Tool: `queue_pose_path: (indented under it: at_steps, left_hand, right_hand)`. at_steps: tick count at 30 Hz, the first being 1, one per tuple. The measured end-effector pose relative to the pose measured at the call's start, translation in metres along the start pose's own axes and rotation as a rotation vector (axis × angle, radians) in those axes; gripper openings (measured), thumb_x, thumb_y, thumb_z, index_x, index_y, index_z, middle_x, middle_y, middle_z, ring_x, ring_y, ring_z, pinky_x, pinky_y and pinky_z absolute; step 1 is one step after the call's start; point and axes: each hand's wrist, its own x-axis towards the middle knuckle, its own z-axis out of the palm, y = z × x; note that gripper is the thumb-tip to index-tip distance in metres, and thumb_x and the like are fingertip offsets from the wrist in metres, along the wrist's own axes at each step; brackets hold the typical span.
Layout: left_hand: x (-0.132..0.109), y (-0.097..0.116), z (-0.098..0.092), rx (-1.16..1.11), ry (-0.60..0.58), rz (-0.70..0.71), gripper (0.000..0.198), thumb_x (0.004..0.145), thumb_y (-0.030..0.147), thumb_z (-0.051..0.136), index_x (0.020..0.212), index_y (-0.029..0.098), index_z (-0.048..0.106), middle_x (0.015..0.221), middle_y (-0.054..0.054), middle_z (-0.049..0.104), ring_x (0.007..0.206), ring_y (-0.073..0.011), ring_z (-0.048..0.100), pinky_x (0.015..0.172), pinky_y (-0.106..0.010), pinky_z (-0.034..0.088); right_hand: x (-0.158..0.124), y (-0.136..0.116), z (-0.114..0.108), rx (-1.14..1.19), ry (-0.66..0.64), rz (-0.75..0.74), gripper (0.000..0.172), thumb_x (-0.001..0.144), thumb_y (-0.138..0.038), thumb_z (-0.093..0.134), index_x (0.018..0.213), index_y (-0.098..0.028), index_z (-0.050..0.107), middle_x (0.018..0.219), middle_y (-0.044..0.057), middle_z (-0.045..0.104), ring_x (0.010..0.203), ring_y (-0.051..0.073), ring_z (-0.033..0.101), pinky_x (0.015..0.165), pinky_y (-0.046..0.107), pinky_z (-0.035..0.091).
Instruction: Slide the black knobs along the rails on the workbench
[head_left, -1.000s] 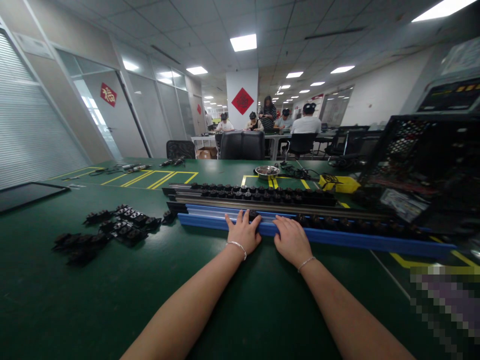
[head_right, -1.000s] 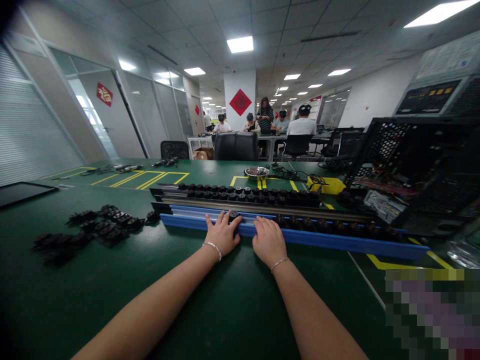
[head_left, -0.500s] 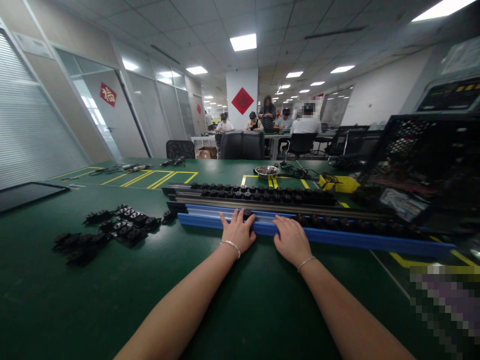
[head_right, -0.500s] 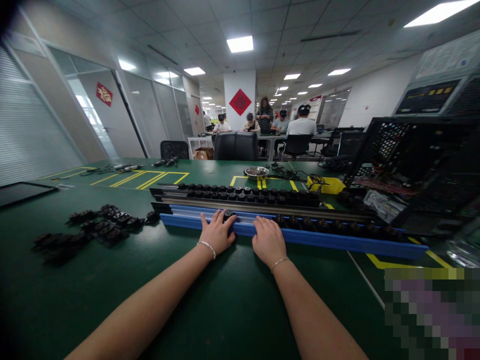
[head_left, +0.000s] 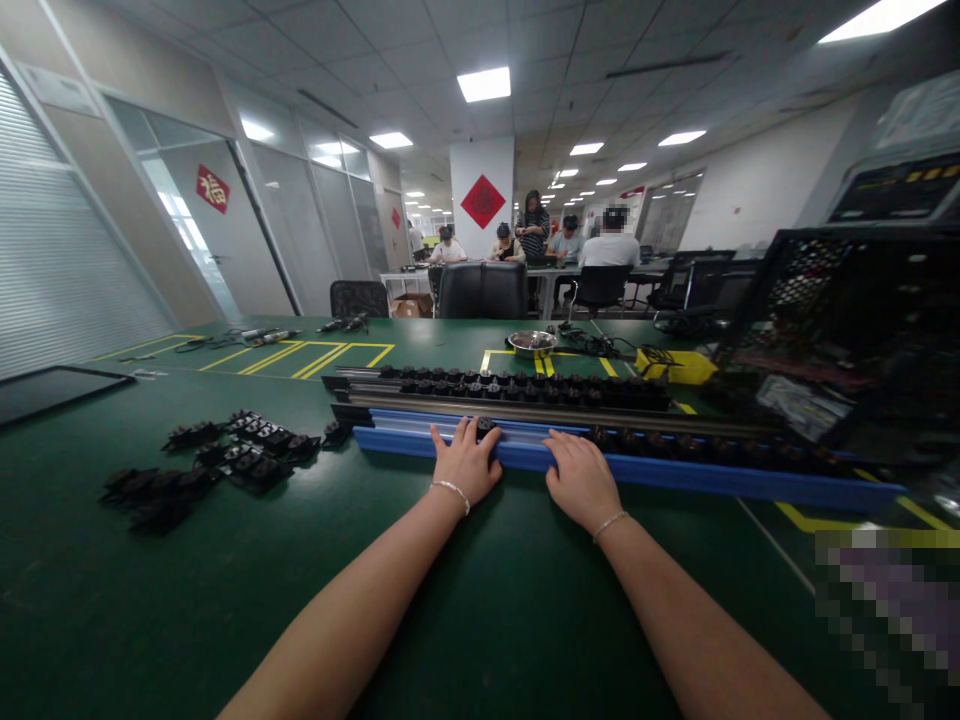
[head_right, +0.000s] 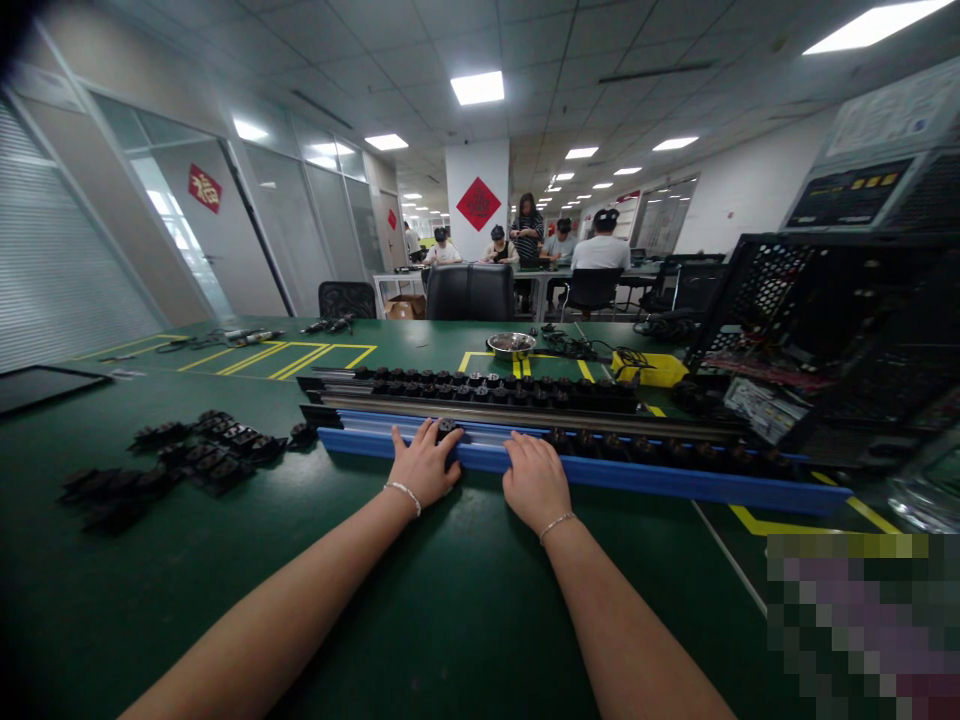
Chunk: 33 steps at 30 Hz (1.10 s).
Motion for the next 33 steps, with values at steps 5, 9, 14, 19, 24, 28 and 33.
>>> queue_pose_path:
  at_steps: [5,9,14,19,24,28,33]
  left_hand:
    - [0.000,-0.005,0.002,0.011,0.023,0.006,0.050,0.081,0.042,0.047,0.131,0.035,0.043,0.142,-0.010,0.039,0.134,-0.0319,0.025,0.101,-0.070,0.007]
    - [0.000,-0.009,0.004,0.019,0.042,0.006,0.050,0.081,0.041,0.047,0.130,0.034,0.044,0.141,-0.009,0.040,0.134,-0.0321,0.026,0.102,-0.070,0.007]
    - [-0.001,-0.016,0.007,0.024,0.063,0.010,0.048,0.081,0.041,0.047,0.129,0.034,0.045,0.141,-0.011,0.041,0.132,-0.0312,0.030,0.101,-0.071,0.008]
    - [-0.001,-0.024,0.009,0.012,0.070,0.020,0.048,0.082,0.040,0.047,0.129,0.033,0.045,0.140,-0.011,0.042,0.131,-0.0326,0.032,0.101,-0.071,0.010]
    - [-0.002,-0.030,0.009,-0.005,0.068,0.020,0.048,0.082,0.040,0.048,0.129,0.033,0.045,0.139,-0.011,0.042,0.131,-0.0310,0.033,0.102,-0.069,0.011]
    - [-0.003,-0.034,0.009,-0.007,0.082,0.022,0.048,0.081,0.039,0.048,0.129,0.033,0.045,0.139,-0.011,0.042,0.130,-0.0306,0.035,0.103,-0.069,0.011]
    - [-0.003,-0.040,0.008,-0.002,0.093,0.032,0.047,0.081,0.037,0.049,0.128,0.032,0.047,0.138,-0.012,0.044,0.129,-0.0307,0.035,0.102,-0.069,0.011]
  right_hand:
    - [0.000,0.001,0.000,-0.001,-0.012,0.004,0.037,0.075,-0.014,0.045,0.108,-0.013,0.062,0.122,0.011,0.059,0.114,0.022,0.050,0.101,0.039,0.033]
    - [0.000,0.001,0.000,-0.001,-0.014,0.002,0.037,0.075,-0.014,0.045,0.108,-0.014,0.062,0.122,0.010,0.060,0.114,0.022,0.050,0.101,0.039,0.033]
    - [0.000,0.001,0.001,-0.008,-0.004,0.003,0.038,0.074,-0.014,0.047,0.108,-0.013,0.062,0.123,0.010,0.059,0.112,0.022,0.051,0.101,0.038,0.033]
    - [0.000,0.000,0.000,-0.011,0.001,0.000,0.037,0.074,-0.014,0.046,0.108,-0.013,0.062,0.122,0.009,0.060,0.111,0.022,0.052,0.101,0.038,0.033]
    - [0.000,0.000,-0.001,-0.009,-0.004,0.000,0.037,0.074,-0.014,0.046,0.108,-0.013,0.062,0.123,0.010,0.059,0.112,0.022,0.052,0.101,0.038,0.033]
    - [0.000,0.000,-0.001,-0.011,-0.012,0.003,0.038,0.074,-0.014,0.047,0.109,-0.013,0.062,0.122,0.010,0.060,0.112,0.022,0.051,0.101,0.038,0.033]
    - [0.001,0.000,-0.001,-0.013,-0.014,-0.001,0.038,0.074,-0.014,0.046,0.109,-0.012,0.062,0.122,0.010,0.060,0.112,0.022,0.051,0.101,0.038,0.033]
